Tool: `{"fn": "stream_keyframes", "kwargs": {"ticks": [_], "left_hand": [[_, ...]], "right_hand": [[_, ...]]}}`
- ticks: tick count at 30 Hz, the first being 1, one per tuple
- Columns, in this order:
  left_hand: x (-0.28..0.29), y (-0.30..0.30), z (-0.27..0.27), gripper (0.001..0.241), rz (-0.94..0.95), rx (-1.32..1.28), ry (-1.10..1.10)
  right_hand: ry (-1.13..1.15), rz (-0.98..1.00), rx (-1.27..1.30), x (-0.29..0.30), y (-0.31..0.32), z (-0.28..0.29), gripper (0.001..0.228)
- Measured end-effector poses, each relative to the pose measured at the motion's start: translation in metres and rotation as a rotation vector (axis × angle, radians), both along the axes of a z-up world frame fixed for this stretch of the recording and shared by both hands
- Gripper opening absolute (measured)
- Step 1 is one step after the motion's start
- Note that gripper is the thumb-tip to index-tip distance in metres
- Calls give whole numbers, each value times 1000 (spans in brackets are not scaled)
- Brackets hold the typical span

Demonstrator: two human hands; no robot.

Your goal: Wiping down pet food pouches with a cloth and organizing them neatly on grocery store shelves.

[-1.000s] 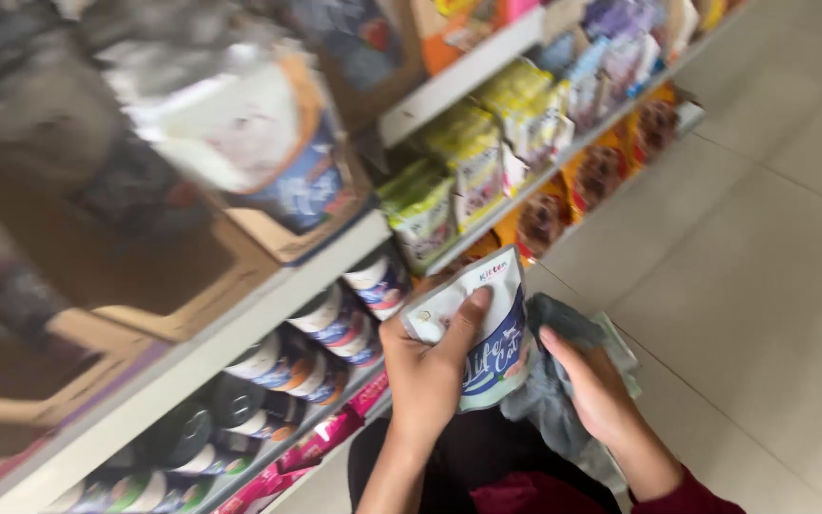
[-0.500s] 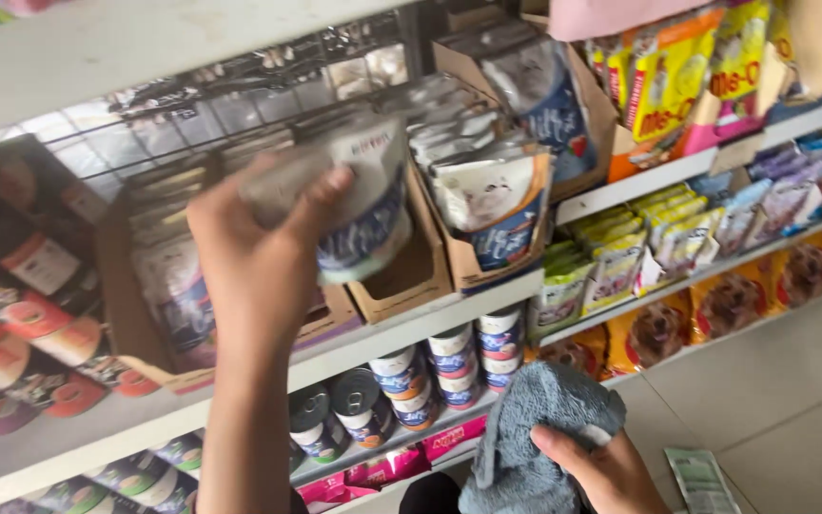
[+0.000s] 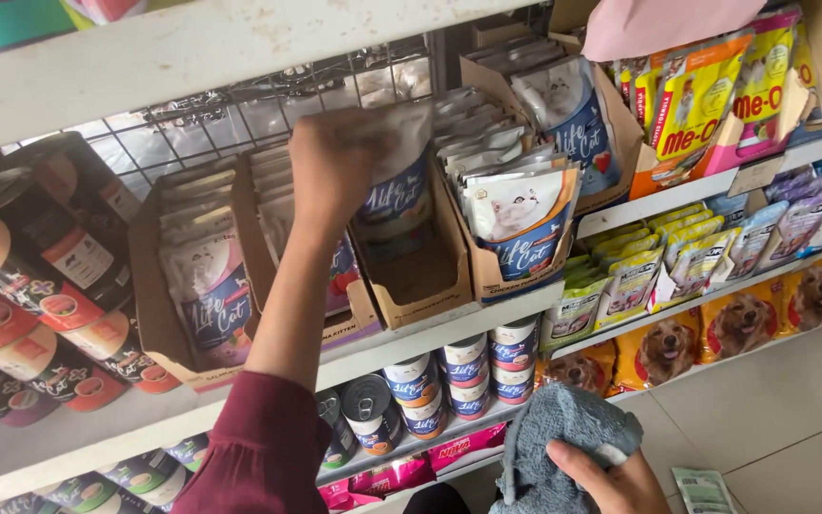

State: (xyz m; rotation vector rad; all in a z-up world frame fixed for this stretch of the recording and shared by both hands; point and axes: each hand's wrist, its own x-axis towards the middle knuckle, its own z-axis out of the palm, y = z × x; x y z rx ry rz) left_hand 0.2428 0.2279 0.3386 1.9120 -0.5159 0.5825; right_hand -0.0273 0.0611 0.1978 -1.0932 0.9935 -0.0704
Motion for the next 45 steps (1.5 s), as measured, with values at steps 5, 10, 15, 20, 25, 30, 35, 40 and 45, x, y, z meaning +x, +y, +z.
{"fn": "stream_keyframes", "kwargs": {"ticks": [5,10,15,20,25,30,35,40,45], "left_hand": [[16,15,-11,37,187,611,-6],[5,4,-20,64,283,1042,-88],[15,-5,-29,65,492,1185,-258],[17,-5,-42,60,578,1092,-519],[-35,-32,-40,21,409,1095,-540],[-5,-51,-98,38,65,1312,401],[-1,-52,-105,38,77,1259,403],[-93,-49,-87,19,197,1014,-210],[-179,-73,-110,16,-261,622,-171]], "right_hand": [[-40,-1,7,5,-4,-14,55],[-63,25,40,14,-3,-26,53],[-215,138,-299,8,-16,-76,54],[-169,106,-310,11,-23,-73,50],[-51,53,-124,18,-15,-30,52],[-71,44,16,18,-9,-31,57],[3,21,57,14,-17,-9,55],[-95,-48,66,16,-43,-51,53],[-359,128,-245,11,-80,-105,52]]}}
